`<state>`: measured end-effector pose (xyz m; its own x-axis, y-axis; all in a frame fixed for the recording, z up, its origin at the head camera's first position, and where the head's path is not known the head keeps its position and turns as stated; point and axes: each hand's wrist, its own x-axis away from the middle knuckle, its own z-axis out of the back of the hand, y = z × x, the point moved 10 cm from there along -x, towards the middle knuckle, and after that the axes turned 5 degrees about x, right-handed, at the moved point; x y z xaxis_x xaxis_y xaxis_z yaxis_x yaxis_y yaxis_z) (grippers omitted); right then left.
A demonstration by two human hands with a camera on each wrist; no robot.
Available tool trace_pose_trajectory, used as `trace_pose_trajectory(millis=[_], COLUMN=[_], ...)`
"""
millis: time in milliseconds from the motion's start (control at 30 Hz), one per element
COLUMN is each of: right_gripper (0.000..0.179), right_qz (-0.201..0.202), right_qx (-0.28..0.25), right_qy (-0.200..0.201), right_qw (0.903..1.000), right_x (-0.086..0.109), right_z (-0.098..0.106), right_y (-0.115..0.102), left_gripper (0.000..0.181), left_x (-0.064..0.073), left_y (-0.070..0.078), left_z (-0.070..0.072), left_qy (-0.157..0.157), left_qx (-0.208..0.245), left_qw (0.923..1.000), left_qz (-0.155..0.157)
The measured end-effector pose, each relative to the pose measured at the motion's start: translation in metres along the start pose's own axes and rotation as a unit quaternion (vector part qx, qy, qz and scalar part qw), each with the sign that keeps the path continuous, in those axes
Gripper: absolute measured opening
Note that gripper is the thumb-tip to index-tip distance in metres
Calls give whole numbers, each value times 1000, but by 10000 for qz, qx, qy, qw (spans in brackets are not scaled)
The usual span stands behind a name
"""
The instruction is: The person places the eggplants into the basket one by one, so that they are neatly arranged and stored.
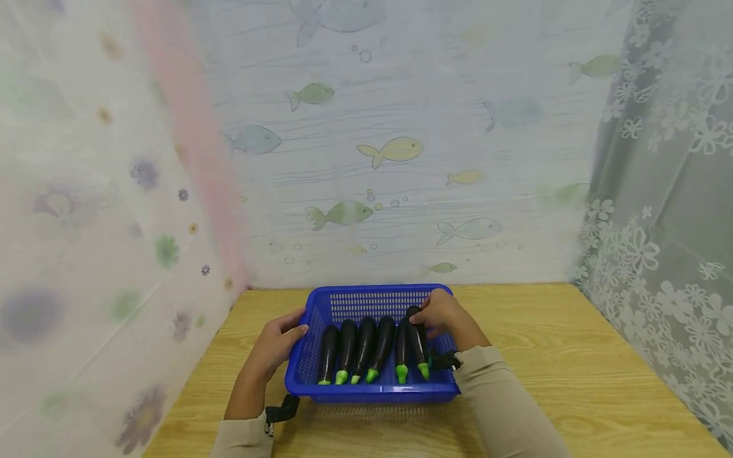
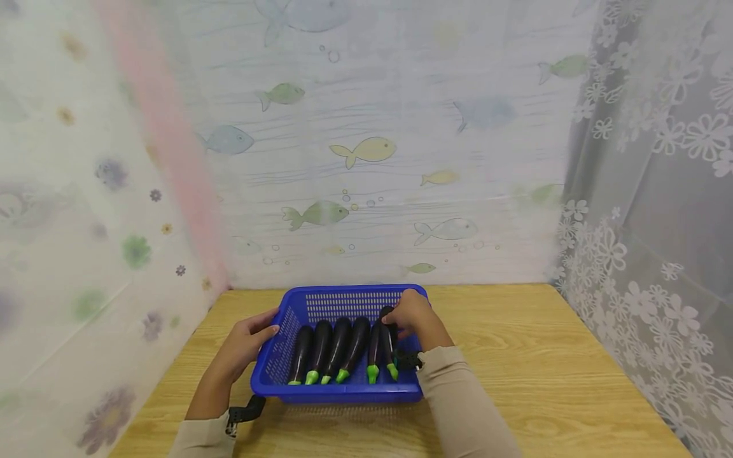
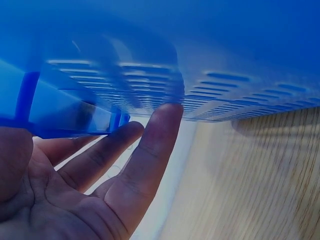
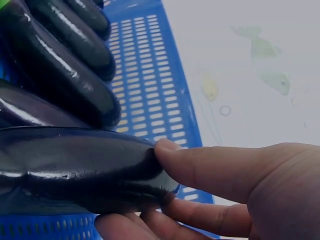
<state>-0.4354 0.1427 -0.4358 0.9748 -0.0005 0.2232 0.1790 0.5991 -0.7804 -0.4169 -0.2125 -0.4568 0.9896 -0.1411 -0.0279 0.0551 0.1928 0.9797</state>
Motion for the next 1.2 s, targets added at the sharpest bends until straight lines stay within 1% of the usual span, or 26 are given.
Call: trace_pose_trajectory(millis=[267, 500, 567, 633, 667, 767, 800, 833, 933, 967, 1067, 1200], right_gripper=[45, 41, 35, 21, 20, 37, 39, 37, 21, 20, 31, 33], right_qz=[43, 94, 49, 41, 28, -6, -18, -35, -8, 5, 62, 76], right_qx=[-158, -163, -230, -301, -346, -458, -506, -553, -685, -737, -886, -1084], right_qy=[-41, 64, 109, 141, 148, 165, 181, 195, 284, 313, 411, 536], right_qw=[9999, 9998, 9997, 9994, 9993, 9988, 9986, 9983, 9972, 9968, 9952, 9926], right_x=[2, 3, 2, 1, -1, -4, -4, -4, -4, -4, -2, 0], right_z=[-2, -1, -1, -1, -1, -1, 0, 0, 2, 3, 6, 9], right_y=[-1, 0, 3, 4, 5, 6, 6, 5, 5, 4, 3, 2], left_gripper=[56, 56, 56, 56, 56, 56, 56, 56, 56, 56, 56, 56], left_x=[1, 2, 2, 3, 3, 3, 2, 2, 2, 2, 1, 1], left_y=[-1, -1, -1, -1, -1, 1, 1, 1, 2, 2, 2, 1], left_z=[1, 1, 0, -1, -1, -1, -1, -1, -1, -1, 0, 0], left_qy=[37, 41, 34, 27, 15, 11, 10, 14, 27, 34, 47, 48], left_qx=[-54, -63, -68, -55, -52, -26, -31, -39, -54, -53, -45, -28], left_qw=[10000, 10000, 10000, 10000, 10000, 10000, 10000, 10000, 10000, 10000, 10000, 10000], left_qz=[-9, -15, -22, -26, -22, -19, -14, -5, -5, -4, -18, -33])
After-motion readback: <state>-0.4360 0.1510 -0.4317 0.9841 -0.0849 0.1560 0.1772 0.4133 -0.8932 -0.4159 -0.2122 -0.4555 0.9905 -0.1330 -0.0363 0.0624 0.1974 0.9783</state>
